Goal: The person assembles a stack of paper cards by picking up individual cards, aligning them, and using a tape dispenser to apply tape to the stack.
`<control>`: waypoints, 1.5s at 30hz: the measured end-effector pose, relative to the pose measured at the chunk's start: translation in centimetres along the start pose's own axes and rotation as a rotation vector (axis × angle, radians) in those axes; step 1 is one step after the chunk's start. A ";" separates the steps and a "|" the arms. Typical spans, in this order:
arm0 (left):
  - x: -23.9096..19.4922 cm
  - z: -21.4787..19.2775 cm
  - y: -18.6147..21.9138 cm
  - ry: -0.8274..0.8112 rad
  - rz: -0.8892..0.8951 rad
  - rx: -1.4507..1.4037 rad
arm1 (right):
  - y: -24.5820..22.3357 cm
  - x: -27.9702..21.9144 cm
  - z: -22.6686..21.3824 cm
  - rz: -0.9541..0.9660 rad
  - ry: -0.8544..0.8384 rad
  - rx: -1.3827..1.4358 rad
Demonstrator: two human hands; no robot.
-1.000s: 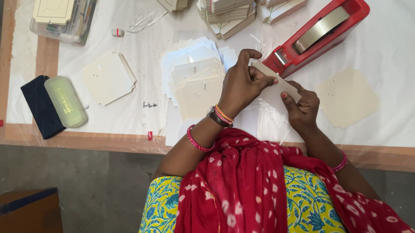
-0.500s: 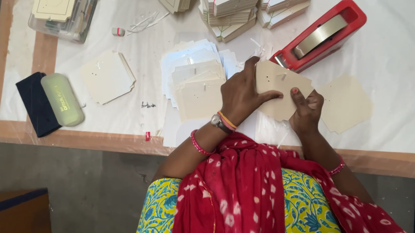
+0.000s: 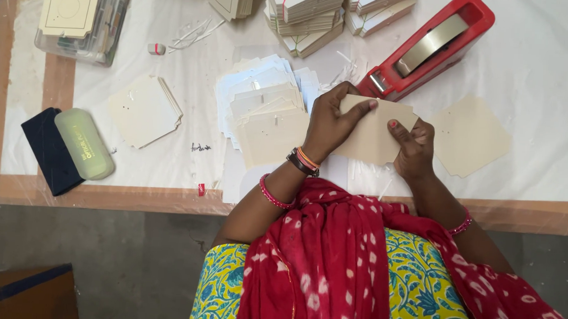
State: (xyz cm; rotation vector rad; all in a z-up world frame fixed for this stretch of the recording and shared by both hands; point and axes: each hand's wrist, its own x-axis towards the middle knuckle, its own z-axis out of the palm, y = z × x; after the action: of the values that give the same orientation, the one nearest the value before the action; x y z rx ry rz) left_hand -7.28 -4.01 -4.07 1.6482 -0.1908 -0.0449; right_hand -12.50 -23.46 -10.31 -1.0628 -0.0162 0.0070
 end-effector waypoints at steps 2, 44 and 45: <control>0.0 0.1 -2.7 0.011 -0.015 0.044 | 0.0 -0.1 0.0 0.003 0.009 -0.016; -6.8 -5.7 0.7 -0.100 0.004 -0.231 | 0.8 1.7 6.5 -0.056 0.023 -0.444; -6.9 -6.2 1.7 -0.089 0.044 -0.129 | 1.2 2.0 6.3 -0.078 0.040 -0.468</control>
State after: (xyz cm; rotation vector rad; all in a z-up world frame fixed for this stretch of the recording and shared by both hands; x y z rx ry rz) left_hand -13.37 3.04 -2.47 1.5140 -0.2858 -0.0956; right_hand -10.60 -17.32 -8.24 -1.5297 -0.0238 -0.0931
